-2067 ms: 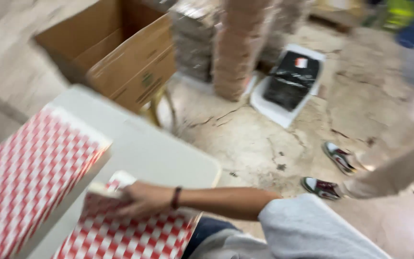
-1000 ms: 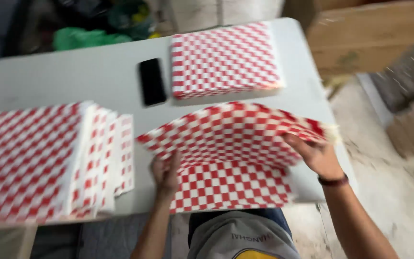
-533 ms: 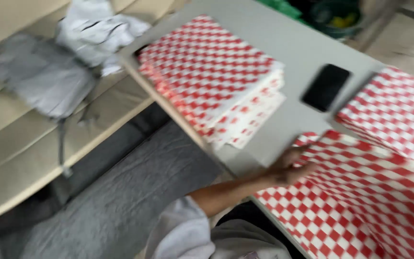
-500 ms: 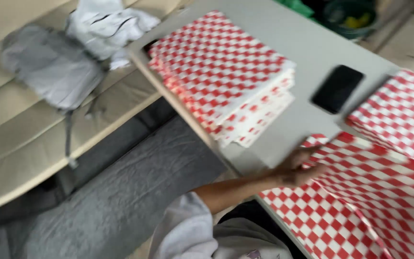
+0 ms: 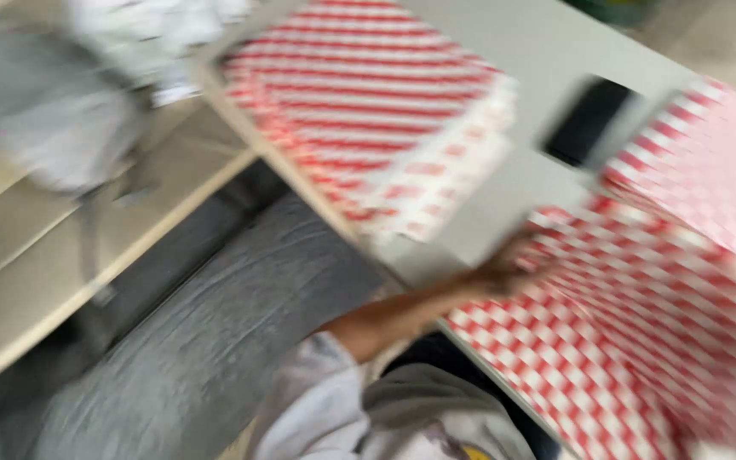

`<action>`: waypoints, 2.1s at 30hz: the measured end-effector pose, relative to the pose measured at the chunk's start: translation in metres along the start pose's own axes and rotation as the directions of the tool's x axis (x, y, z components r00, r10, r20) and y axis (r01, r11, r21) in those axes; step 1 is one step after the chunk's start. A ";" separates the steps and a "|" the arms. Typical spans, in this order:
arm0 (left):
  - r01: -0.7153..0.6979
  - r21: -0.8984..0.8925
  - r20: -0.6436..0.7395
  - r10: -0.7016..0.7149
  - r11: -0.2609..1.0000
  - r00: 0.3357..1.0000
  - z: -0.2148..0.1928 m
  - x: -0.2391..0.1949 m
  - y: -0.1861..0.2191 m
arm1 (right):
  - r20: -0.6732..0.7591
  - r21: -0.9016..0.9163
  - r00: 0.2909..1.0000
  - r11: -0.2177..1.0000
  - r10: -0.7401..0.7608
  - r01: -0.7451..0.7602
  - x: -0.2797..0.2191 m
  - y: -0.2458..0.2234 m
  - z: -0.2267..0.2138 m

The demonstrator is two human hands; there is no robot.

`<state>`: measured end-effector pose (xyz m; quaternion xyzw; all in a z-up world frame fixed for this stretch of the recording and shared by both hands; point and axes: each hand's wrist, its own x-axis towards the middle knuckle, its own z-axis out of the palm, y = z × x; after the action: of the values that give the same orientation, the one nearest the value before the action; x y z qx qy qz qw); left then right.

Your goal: Folding red and white checkered paper liners into a specific shape for packaging.

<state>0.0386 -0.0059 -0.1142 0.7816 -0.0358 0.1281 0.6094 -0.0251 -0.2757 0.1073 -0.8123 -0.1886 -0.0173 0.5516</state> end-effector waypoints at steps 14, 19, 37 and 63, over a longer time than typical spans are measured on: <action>0.051 -0.434 0.030 -0.042 0.900 0.999 -0.083 -0.013 0.139 | 0.430 0.877 0.890 -0.165 -0.150 -0.451 -0.014 0.041 -0.030; -0.123 -0.282 0.000 0.129 0.952 0.992 -0.079 -0.010 0.152 | -0.157 0.218 0.959 0.939 -0.236 0.267 -0.006 0.072 -0.033; 0.363 -0.174 0.166 -0.336 0.915 0.927 -0.047 0.205 0.258 | -0.160 0.426 0.777 0.753 0.608 -0.502 0.166 -0.009 -0.115; 0.476 0.240 0.017 -0.494 0.846 0.869 0.005 0.274 0.130 | -0.155 0.036 0.637 0.649 0.755 -0.760 0.248 0.101 -0.102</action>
<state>0.2762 -0.0162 0.0738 0.8344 0.1539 -0.0575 0.5262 0.2564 -0.3283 0.1158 -0.8215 0.2129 0.1487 0.5076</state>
